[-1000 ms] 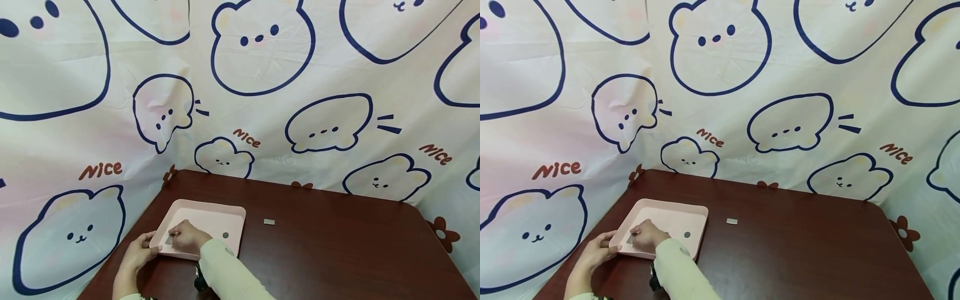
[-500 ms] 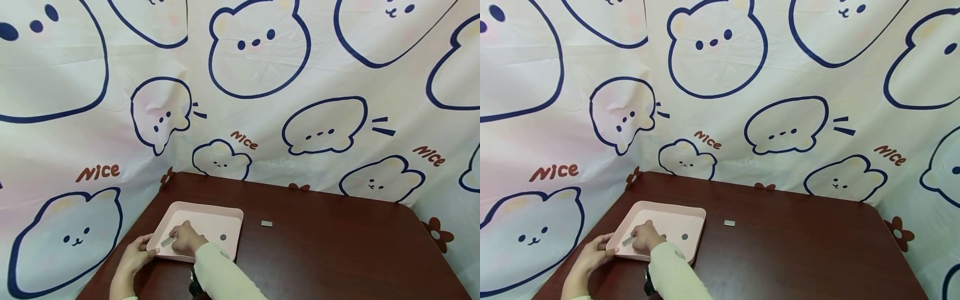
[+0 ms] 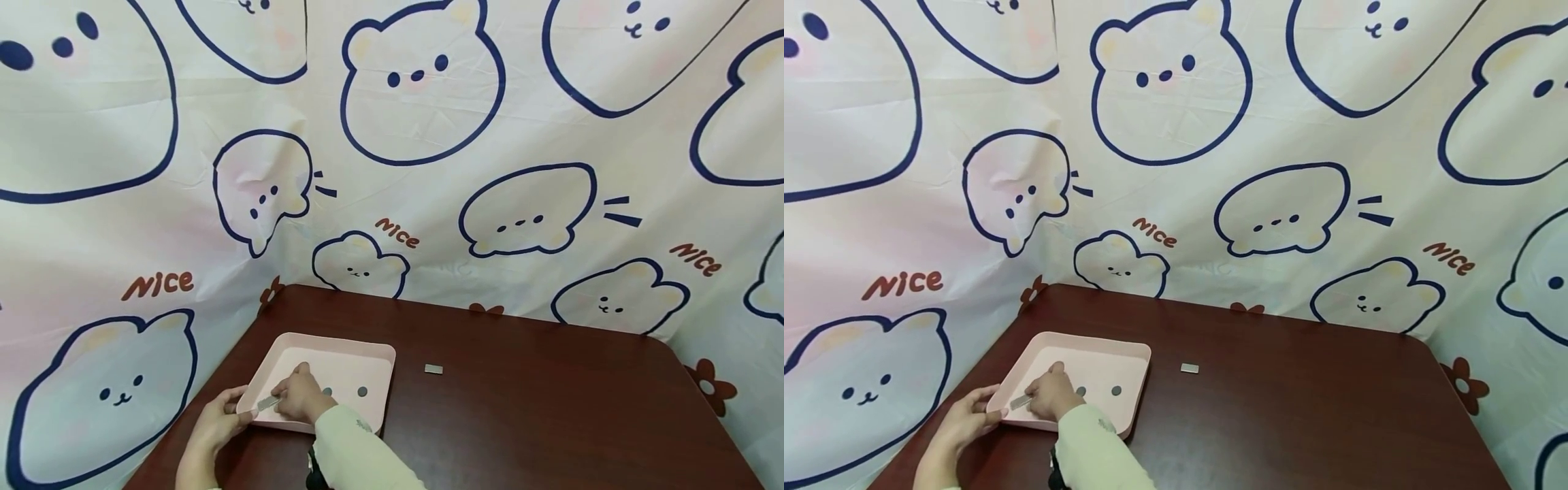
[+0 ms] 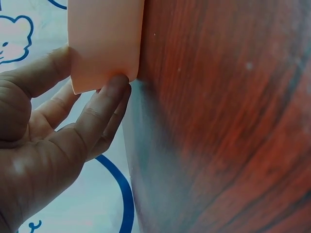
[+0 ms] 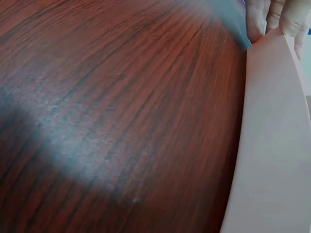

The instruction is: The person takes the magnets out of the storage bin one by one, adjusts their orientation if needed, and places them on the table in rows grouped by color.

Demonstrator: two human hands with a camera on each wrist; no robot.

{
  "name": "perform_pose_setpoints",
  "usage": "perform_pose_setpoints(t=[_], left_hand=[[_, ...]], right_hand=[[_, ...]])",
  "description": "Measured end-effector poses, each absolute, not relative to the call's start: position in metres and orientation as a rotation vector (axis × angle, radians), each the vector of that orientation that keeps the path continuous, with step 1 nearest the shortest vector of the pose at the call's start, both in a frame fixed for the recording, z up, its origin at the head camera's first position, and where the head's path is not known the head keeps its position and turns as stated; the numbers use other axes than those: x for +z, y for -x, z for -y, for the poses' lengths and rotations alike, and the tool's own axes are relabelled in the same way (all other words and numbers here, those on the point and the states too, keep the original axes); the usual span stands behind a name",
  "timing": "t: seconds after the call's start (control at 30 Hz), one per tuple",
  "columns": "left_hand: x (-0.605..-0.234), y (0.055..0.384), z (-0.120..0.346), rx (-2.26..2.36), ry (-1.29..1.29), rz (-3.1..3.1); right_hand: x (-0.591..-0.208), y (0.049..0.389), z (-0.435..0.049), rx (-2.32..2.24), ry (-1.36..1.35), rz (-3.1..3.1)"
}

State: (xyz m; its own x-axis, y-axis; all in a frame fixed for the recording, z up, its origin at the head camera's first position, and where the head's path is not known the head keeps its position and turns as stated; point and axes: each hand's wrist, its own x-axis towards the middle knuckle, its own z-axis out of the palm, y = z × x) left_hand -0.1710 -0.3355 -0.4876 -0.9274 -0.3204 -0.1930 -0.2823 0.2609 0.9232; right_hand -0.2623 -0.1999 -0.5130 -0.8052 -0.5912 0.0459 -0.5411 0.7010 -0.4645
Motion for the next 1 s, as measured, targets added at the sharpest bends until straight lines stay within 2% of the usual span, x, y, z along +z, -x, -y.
perform_pose_setpoints(t=[0.53,1.0], left_hand=[[-0.490,0.169,0.334,-1.800,-0.591,2.460],[-0.489,0.170,0.336,-1.808,-0.574,2.455]], right_hand=[[-0.513,0.252,0.208,-0.784,0.723,-2.933],[-0.508,0.251,0.216,-0.750,0.670,-2.944]])
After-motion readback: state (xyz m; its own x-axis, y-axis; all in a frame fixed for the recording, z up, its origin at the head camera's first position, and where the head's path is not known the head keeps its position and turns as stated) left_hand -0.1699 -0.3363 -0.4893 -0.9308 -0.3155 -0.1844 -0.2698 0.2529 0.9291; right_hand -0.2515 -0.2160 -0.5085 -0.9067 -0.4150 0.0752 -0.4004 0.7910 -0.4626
